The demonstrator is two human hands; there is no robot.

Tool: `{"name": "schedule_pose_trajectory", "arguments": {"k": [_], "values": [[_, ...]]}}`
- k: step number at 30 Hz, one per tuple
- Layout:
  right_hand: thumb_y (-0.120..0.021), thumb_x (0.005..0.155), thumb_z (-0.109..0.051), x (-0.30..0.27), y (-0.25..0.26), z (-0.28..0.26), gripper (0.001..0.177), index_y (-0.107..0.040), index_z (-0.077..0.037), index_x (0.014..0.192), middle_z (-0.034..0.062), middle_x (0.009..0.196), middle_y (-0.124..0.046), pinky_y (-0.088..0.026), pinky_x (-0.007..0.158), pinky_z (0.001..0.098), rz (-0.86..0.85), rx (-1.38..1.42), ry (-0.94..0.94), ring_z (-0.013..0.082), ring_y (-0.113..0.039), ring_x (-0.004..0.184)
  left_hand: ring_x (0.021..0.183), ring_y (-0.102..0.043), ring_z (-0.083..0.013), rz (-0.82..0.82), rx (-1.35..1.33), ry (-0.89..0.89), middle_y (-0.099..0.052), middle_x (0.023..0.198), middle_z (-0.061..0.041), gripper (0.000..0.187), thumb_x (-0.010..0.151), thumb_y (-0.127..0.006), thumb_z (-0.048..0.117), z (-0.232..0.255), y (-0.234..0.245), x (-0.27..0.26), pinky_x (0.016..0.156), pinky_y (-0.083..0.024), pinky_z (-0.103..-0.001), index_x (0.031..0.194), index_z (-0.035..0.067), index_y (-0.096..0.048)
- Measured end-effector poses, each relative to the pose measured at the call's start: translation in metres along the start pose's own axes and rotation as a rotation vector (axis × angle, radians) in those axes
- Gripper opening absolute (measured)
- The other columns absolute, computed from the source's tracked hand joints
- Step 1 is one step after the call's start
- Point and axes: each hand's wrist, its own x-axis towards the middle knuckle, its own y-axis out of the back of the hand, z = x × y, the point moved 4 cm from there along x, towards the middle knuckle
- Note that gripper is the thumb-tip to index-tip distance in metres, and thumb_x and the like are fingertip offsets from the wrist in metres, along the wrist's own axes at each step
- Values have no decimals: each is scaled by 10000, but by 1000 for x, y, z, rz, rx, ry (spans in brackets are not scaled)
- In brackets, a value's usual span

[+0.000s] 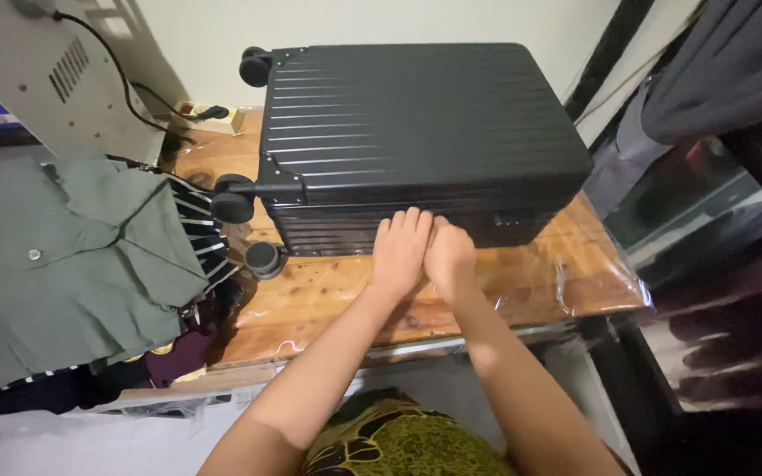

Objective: Unpacking clothes from a suitcase and placing them into a laundry basket.

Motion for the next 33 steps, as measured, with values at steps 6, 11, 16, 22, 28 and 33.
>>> {"name": "schedule_pose_trajectory", "arguments": {"k": [6, 11, 16, 22, 28, 33], "values": [[-532, 923, -221, 1, 37, -7, 236, -679, -36, 913, 219, 792, -726, -549, 681, 532, -31, -173, 29, 435, -702, 759, 1041, -604, -277, -122, -39, 12, -625, 1069, -94, 474, 817, -694, 67, 12, -30, -2, 853, -467, -400, 1273, 48, -566], [-573, 908, -195, 0, 42, 30, 163, -664, -61, 892, 179, 724, -706, -550, 657, 461, 103, -259, 178, 370, -706, 688, 1032, -598, -296, -140, -114, -19, -633, 1103, -123, 619, 698, -724, 96, 39, -29, 13, 907, -470, -408, 1288, 15, -553], [-594, 880, -161, 3, 65, 68, 109, -652, -69, 885, 138, 679, -690, -530, 622, 431, 185, -304, 339, 320, -704, 647, 1117, -563, -301, -118, -123, -52, -597, 1283, -155, 690, 737, -738, 126, 78, -36, 27, 924, -447, -412, 1376, -12, -517], [-596, 944, -187, 18, 107, 126, 136, -658, -74, 899, 175, 708, -698, -544, 653, 457, 118, -291, 230, 345, -711, 669, 1318, -477, -295, -176, 129, -82, -488, 1486, -142, 815, 698, -746, 213, 135, -81, 46, 1084, -371, -482, 1442, 16, -479], [-596, 893, -142, 34, 136, 179, 198, -707, -31, 1014, 213, 707, -698, -541, 735, 505, 65, -251, 312, 381, -703, 674, 1526, -305, -276, -113, 135, -41, -332, 1645, -146, 719, 782, -658, 251, 182, -126, 66, 1205, -245, -536, 1449, 20, -524], [-609, 848, -137, 44, 125, 212, 170, -699, -18, 928, 188, 744, -703, -526, 802, 480, 36, -165, 453, 338, -703, 705, 1582, -174, -307, -145, 206, 66, -237, 1693, -180, 602, 878, -570, 198, 198, -149, 81, 1248, -118, -598, 1444, -3, -522]]}}
